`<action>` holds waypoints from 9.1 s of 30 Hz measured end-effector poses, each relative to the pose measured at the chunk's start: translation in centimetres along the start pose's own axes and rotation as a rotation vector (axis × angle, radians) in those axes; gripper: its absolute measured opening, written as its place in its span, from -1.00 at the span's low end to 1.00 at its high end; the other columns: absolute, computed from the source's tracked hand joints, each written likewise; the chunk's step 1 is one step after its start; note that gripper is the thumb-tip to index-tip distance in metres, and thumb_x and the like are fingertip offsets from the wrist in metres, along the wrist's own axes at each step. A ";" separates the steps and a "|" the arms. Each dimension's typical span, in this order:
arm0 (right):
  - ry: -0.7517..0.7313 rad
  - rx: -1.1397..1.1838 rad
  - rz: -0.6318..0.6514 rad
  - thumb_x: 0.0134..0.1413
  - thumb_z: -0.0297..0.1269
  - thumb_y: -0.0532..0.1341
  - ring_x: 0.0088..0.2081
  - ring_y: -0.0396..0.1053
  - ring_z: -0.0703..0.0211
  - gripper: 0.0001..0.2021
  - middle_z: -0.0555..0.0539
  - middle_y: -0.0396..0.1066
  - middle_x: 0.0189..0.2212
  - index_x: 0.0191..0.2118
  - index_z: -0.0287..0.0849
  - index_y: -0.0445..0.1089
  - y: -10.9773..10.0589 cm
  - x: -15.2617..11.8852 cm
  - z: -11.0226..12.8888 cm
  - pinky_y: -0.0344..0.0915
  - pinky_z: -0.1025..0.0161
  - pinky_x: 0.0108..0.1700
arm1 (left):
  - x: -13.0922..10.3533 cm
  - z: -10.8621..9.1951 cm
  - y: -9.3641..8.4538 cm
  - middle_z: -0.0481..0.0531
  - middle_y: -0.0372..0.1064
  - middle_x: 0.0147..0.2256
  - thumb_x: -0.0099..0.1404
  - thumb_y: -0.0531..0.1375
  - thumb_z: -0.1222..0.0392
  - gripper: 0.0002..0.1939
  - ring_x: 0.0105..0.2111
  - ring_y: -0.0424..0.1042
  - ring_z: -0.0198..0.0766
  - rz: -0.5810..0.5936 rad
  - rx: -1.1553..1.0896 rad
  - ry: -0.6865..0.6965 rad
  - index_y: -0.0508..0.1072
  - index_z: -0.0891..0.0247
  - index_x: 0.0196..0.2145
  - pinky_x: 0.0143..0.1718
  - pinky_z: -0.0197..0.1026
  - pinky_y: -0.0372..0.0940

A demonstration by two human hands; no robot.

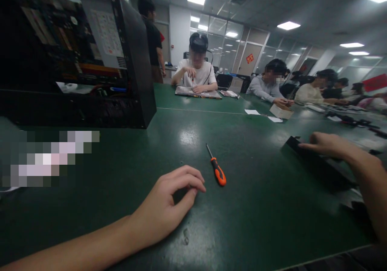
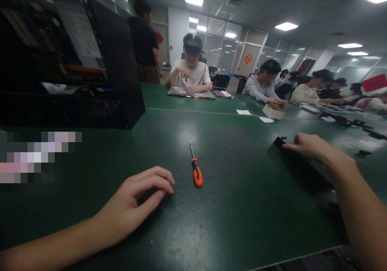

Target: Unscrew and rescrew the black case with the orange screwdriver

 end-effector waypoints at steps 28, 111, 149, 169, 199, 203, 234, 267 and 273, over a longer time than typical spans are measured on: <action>-1.318 0.742 -0.051 0.26 -0.23 0.33 -0.15 0.51 0.09 -0.82 -0.17 0.52 0.00 -0.17 -0.13 0.32 -1.7 -22.7 28.4 0.39 0.16 -0.12 | 1.2 1.6 -1.9 0.10 0.48 0.10 0.23 0.42 0.14 -0.48 0.08 0.48 -0.01 0.019 0.191 -0.182 0.48 0.17 0.13 0.18 0.03 0.35; -1.577 0.412 -0.205 0.25 -0.39 0.24 -0.31 0.33 0.25 -0.95 -0.01 0.43 -0.32 -0.28 -0.18 0.41 -15.6 -23.5 26.6 0.18 0.29 -0.26 | 1.3 1.7 -0.1 0.06 0.45 0.02 0.30 0.32 0.21 -0.56 0.01 0.45 -0.07 0.118 0.189 -0.191 0.44 0.17 0.12 0.10 0.00 0.33; -1.576 0.260 -0.287 0.35 -0.26 0.21 -0.35 0.40 0.20 -0.85 -0.01 0.52 -0.34 -0.22 -0.12 0.53 -16.0 -22.6 27.1 0.16 0.25 -0.34 | 1.5 1.3 -0.2 0.04 0.49 -0.01 0.31 0.33 0.19 -0.63 -0.01 0.49 -0.09 0.105 0.220 -0.129 0.50 0.16 0.07 0.08 -0.06 0.35; -1.675 0.355 -0.181 0.18 -0.45 0.27 -0.11 0.44 0.16 -0.71 -0.06 0.49 0.00 0.01 -0.08 0.51 -16.1 -22.0 27.6 0.31 0.26 -0.15 | 1.5 1.5 -0.6 0.02 0.51 -0.01 0.27 0.39 0.17 -0.59 -0.03 0.50 -0.09 0.121 0.199 -0.193 0.53 0.14 0.07 0.04 -0.06 0.35; -1.514 0.269 -0.134 0.21 -0.35 0.24 -0.41 0.46 0.26 -0.87 0.05 0.58 -0.35 -0.24 -0.06 0.57 -19.0 -25.1 25.1 0.24 0.33 -0.41 | 1.0 1.8 -0.6 0.00 0.60 0.04 0.31 0.36 0.15 -0.54 -0.01 0.59 -0.12 0.120 0.181 -0.187 0.55 0.19 0.16 0.05 -0.16 0.39; -1.544 0.250 -0.132 0.20 -0.37 0.25 -0.41 0.45 0.27 -0.86 0.06 0.57 -0.34 -0.21 -0.06 0.57 -18.6 -25.0 25.6 0.21 0.35 -0.42 | 1.0 2.0 -0.9 0.01 0.61 0.05 0.31 0.36 0.11 -0.50 -0.04 0.61 -0.12 0.148 0.206 -0.168 0.53 0.21 0.19 -0.02 -0.19 0.42; -1.712 0.257 -0.044 0.34 -0.32 0.26 -0.35 0.40 0.39 -0.93 0.13 0.51 -0.33 -0.19 -0.11 0.51 -17.7 -25.5 28.0 0.22 0.38 -0.34 | 1.4 1.7 -2.2 -0.03 0.65 -0.20 0.22 0.39 0.12 -0.65 -0.24 0.61 -0.17 0.164 0.315 -0.163 0.63 0.19 -0.04 -0.19 -0.17 0.38; -1.488 0.312 -0.306 0.39 -0.20 0.18 -0.44 0.26 0.25 -0.79 -0.02 0.41 -0.42 -0.19 -0.20 0.47 -16.1 -24.3 28.9 0.02 0.25 -0.37 | 1.8 3.3 -2.7 0.07 0.63 -0.10 0.20 0.43 -0.06 -0.51 -0.10 0.58 0.02 0.042 0.271 -0.425 0.63 0.18 0.03 -0.05 -0.03 0.38; -1.725 0.362 -0.167 0.25 -0.40 0.24 -0.12 0.39 0.17 -0.81 -0.09 0.46 -0.02 -0.04 -0.15 0.48 -16.7 -24.4 29.4 0.22 0.30 -0.21 | 1.9 3.0 -3.1 0.00 0.65 -0.17 0.21 0.43 -0.03 -0.59 -0.15 0.60 -0.01 0.094 0.202 -0.431 0.65 0.18 -0.03 -0.10 -0.08 0.39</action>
Point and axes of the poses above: each hand's wrist, its own x-axis towards the middle knuckle, its own y-axis out of the palm, z = x × y, the point moved 3 cm from there along x, towards the middle knuckle
